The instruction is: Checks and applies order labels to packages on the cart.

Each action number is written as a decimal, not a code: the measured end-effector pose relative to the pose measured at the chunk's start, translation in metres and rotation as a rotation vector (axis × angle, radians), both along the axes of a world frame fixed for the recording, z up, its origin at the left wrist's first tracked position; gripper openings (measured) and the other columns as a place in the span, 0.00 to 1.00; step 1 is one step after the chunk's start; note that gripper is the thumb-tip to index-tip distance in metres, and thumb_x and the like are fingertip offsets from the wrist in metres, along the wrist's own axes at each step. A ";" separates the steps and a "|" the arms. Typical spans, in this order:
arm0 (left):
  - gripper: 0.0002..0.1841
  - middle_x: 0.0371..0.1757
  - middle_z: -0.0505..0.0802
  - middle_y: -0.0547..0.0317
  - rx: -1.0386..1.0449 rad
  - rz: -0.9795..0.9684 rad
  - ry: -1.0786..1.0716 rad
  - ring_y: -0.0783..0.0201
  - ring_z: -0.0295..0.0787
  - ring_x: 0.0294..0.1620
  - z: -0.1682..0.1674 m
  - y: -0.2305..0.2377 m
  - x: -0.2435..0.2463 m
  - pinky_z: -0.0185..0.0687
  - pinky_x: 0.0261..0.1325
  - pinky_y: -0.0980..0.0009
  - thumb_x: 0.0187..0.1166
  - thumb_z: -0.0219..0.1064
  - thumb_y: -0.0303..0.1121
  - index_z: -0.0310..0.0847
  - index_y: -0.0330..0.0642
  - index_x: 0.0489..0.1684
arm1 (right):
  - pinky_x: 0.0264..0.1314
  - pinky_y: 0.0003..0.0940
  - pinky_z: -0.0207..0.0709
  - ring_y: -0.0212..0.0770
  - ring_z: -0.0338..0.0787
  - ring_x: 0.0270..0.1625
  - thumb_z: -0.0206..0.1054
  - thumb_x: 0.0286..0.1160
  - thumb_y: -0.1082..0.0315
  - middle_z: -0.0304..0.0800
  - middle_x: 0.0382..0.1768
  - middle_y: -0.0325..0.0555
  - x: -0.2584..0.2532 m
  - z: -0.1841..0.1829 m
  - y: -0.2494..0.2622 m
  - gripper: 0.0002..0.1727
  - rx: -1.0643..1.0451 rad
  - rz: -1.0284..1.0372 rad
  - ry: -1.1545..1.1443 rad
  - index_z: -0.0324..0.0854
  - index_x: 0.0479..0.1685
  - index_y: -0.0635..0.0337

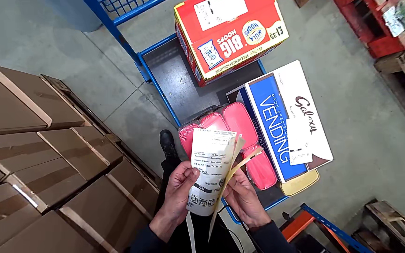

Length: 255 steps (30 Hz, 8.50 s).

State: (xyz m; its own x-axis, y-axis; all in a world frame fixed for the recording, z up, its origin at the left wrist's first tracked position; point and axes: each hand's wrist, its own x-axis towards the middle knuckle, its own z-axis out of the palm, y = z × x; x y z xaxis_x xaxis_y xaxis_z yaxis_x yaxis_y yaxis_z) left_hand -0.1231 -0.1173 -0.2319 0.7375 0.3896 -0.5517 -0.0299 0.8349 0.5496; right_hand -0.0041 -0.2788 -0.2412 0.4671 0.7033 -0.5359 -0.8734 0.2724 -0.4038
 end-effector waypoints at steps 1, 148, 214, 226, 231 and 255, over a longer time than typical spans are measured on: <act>0.12 0.47 0.93 0.39 -0.004 0.016 0.001 0.52 0.95 0.48 0.000 -0.001 0.000 0.92 0.58 0.52 0.88 0.62 0.32 0.80 0.35 0.59 | 0.69 0.52 0.84 0.50 0.91 0.62 0.68 0.80 0.71 0.88 0.61 0.59 -0.001 -0.002 -0.001 0.22 -0.004 -0.032 0.012 0.75 0.73 0.58; 0.25 0.99 0.44 0.73 1.454 -0.842 0.491 0.54 0.21 0.98 -0.150 0.021 0.050 0.25 0.91 0.33 0.85 0.51 0.59 0.88 0.60 0.65 | 0.66 0.67 0.77 0.65 0.69 0.84 0.89 0.15 0.45 0.60 0.90 0.56 -0.035 -0.101 -0.075 0.77 -1.679 0.635 -1.337 0.58 0.92 0.52; 0.24 0.60 0.88 0.49 1.687 -0.468 0.843 0.47 0.84 0.65 -0.167 0.051 0.097 0.83 0.59 0.48 0.93 0.41 0.50 0.81 0.44 0.51 | 0.28 0.58 0.80 0.55 0.92 0.34 0.88 0.46 0.45 0.94 0.35 0.45 0.148 -0.087 0.064 0.52 -1.253 1.203 -1.677 0.70 0.83 0.31; 0.23 0.59 0.88 0.48 1.660 -0.481 0.920 0.47 0.84 0.65 -0.173 0.051 0.102 0.80 0.62 0.47 0.93 0.41 0.48 0.80 0.43 0.51 | 0.26 0.60 0.76 0.60 0.88 0.28 0.81 0.61 0.43 0.89 0.26 0.51 0.132 -0.076 0.062 0.57 -1.332 1.320 -1.484 0.49 0.95 0.25; 0.24 0.61 0.87 0.48 1.657 -0.483 0.918 0.46 0.82 0.67 -0.174 0.050 0.101 0.80 0.62 0.46 0.93 0.40 0.49 0.80 0.43 0.52 | 0.27 0.59 0.76 0.60 0.88 0.29 0.84 0.58 0.46 0.88 0.26 0.52 0.135 -0.072 0.069 0.61 -1.319 1.351 -1.483 0.47 0.96 0.30; 0.20 0.58 0.90 0.52 1.725 -0.452 0.924 0.50 0.84 0.65 -0.175 0.051 0.106 0.80 0.63 0.50 0.90 0.47 0.46 0.82 0.44 0.50 | 0.54 0.57 0.82 0.52 0.92 0.53 0.87 0.50 0.51 0.93 0.50 0.47 0.159 -0.106 0.084 0.28 -1.157 1.290 -1.636 0.85 0.50 0.52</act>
State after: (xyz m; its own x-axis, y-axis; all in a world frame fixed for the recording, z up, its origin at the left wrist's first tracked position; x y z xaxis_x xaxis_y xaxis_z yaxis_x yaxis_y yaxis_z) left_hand -0.0169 -0.0662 -0.4070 0.6828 0.7272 -0.0707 0.6988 -0.6217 0.3537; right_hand 0.1548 -0.1946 -0.3467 0.4897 0.6689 -0.5593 0.7079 -0.6795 -0.1928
